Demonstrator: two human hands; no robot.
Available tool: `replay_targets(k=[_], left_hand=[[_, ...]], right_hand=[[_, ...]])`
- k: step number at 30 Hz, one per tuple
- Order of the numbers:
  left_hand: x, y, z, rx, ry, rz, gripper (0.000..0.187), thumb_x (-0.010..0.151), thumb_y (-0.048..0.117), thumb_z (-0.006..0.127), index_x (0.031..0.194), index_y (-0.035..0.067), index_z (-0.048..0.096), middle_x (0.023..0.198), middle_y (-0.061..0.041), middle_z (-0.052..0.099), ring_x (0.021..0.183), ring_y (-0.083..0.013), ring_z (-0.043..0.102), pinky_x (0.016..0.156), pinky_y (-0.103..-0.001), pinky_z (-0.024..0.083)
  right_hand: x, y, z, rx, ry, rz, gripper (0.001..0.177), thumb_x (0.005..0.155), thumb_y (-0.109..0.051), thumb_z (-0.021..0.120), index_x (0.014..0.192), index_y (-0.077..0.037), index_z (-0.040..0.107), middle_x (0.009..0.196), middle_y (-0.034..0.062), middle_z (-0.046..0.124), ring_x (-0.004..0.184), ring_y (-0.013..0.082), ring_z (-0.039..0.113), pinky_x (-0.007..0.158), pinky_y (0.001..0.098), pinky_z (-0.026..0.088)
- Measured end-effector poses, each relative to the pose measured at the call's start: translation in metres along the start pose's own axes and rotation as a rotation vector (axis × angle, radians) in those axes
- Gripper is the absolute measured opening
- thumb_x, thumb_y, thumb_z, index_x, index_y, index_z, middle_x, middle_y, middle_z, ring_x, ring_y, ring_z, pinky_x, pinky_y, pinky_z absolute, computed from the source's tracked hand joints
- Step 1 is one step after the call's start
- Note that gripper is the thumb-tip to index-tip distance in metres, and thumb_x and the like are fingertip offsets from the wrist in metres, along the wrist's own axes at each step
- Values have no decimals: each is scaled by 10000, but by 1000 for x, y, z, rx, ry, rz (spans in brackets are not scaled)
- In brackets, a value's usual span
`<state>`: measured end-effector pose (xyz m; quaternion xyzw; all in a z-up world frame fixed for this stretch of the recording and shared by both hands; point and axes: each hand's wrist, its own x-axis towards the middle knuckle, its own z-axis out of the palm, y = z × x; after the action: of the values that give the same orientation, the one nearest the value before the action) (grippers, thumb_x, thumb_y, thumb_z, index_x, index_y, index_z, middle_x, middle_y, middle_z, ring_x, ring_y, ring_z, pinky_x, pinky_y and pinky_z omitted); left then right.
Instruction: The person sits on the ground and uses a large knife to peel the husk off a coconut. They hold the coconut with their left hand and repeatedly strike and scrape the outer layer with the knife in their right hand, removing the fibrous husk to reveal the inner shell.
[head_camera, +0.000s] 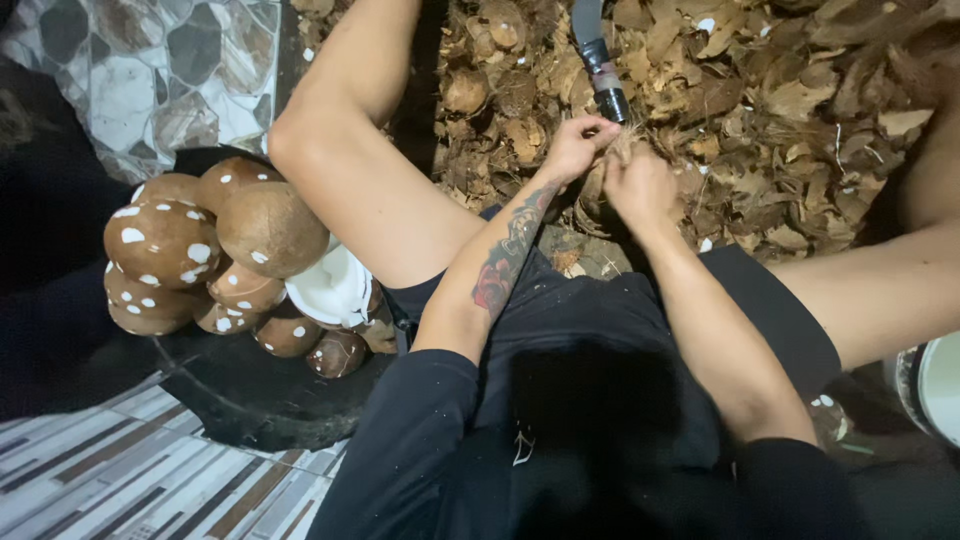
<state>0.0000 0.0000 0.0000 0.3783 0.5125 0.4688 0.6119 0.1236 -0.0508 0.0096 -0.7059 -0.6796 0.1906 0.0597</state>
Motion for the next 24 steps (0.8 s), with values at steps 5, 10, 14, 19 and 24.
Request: replay_targets(k=[5,10,14,19,24], left_hand=[[1,0,-5,84,0,10,170,889,227,892,994,105,839,892,-83,765,806,-140,696,658,-300,646],[3,-5,-6,111,-38,-15,99,924,226,845,994,155,847,885,-42,775,755,-118,692,569,-273,655],[0,-8,-1,8,-12,-66,145,931,239,829,1030,134,822,891,-24,744,718,-88,660,550,-232,658],[2,-10,-3,42,0,-62,147,932,257,829,1014,135,825,862,-24,741,696,-82,659,500,-219,653],[2,-9,-7,135,21,-24,122,921,251,843,1014,172,850,879,-43,788,729,-118,706,602,-255,654]], right_hand=[[-2,-10,10,-73,-42,25,388,998,-387,635,1104,-15,622,913,253,745,938,469,765,813,635,596],[-2,-6,-10,33,-108,-52,323,964,-279,669,1064,27,658,917,316,750,966,525,743,840,662,557],[1,0,-24,638,-24,131,352,1029,-261,613,1196,48,627,1097,341,697,1156,521,652,981,639,483],[20,30,-49,1108,235,237,206,1055,-205,497,990,-105,665,767,37,649,668,166,638,697,319,537],[14,40,-47,481,-31,-81,326,1047,-210,776,1193,24,601,1042,295,724,1064,529,690,882,645,516]])
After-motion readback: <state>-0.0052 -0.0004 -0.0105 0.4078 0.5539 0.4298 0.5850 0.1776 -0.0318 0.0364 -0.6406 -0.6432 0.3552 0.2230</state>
